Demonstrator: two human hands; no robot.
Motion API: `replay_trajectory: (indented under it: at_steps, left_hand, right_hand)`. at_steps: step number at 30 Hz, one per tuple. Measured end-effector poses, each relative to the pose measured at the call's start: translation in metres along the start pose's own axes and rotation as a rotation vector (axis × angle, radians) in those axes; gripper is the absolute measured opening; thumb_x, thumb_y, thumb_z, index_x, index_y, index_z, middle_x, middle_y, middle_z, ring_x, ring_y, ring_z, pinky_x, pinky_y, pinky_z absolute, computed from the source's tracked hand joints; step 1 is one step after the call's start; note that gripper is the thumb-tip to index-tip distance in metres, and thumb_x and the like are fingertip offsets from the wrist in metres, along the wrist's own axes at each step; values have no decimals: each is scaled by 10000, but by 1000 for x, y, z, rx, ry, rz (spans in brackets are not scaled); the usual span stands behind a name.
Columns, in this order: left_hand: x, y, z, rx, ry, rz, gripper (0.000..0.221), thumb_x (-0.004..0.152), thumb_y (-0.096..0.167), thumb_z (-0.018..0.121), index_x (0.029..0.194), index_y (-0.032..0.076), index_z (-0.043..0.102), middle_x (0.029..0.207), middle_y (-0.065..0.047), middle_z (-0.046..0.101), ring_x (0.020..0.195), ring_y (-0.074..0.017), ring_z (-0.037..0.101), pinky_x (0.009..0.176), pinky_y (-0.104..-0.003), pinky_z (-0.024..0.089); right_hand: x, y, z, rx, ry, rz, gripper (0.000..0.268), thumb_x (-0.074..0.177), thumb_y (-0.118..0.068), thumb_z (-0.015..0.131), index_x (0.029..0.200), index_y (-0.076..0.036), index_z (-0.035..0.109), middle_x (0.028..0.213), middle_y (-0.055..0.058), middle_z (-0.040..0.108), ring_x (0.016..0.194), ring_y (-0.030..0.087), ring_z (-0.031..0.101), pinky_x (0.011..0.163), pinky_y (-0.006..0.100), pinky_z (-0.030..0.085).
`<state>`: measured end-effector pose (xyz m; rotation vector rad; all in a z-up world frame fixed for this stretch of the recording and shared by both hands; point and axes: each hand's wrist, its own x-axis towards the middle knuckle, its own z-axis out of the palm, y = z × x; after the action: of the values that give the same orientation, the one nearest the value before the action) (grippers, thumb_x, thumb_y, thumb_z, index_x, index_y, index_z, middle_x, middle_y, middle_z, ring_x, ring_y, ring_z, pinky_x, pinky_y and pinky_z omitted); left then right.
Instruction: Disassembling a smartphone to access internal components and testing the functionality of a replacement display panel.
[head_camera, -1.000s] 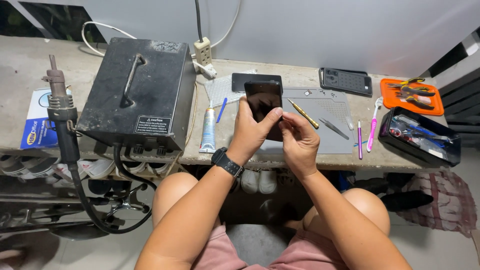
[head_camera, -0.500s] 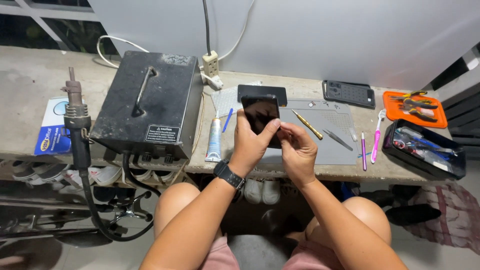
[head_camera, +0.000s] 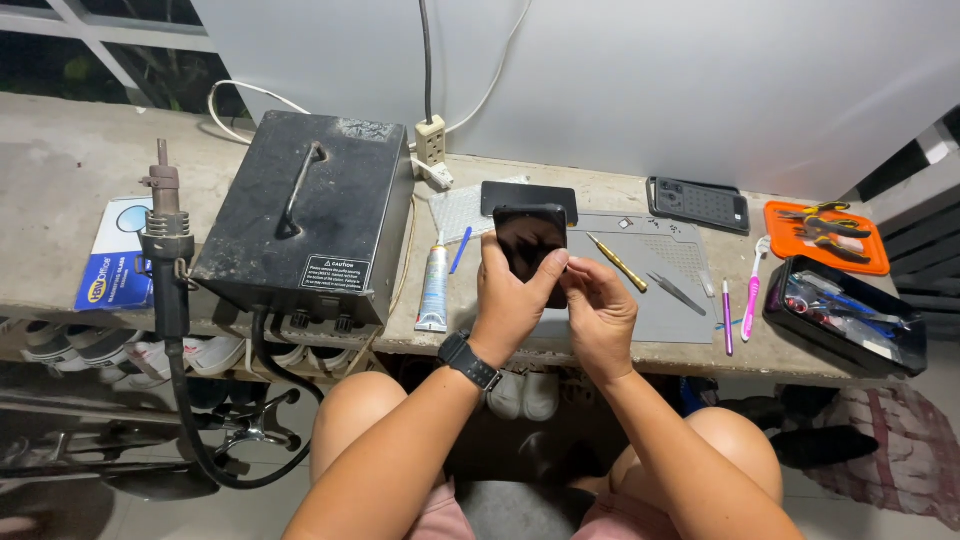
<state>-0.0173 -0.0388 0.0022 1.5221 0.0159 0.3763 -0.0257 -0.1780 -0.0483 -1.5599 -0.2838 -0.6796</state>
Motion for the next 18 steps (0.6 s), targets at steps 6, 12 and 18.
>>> replay_trajectory:
  at_steps: [6,12,18]
  left_hand:
    - [-6,-12,7,-28,50,113,598,900,378,1007,1230,89,600,1085,-177,805,1085,-371,828,902,-474,640]
    - [-7,-7,5,-67,43,159,610,887,346,1022,1245,86,602,1100,-140,800,1080,-328,827,915,-459,648]
    - [-7,-3,4,-76,47,180,611,872,316,1027,1241,85,597,1077,-146,807,1069,-350,834,919,-472,647]
  right_hand:
    - [-1,-5,-2,-26,21,-46,271,1084,104,801,1322,-25,813,1002,118,875,934,102,757,879,375,664]
    - [-2,5,-3,-49,28,-93,263,1084,116,795,1311,-15,818,990,134,882,922,108,772,876,382,666]
    - [-3,4,-4,-54,25,-129,257,1084,130,782,1303,-1,812,975,144,883,897,102,763,853,371,655]
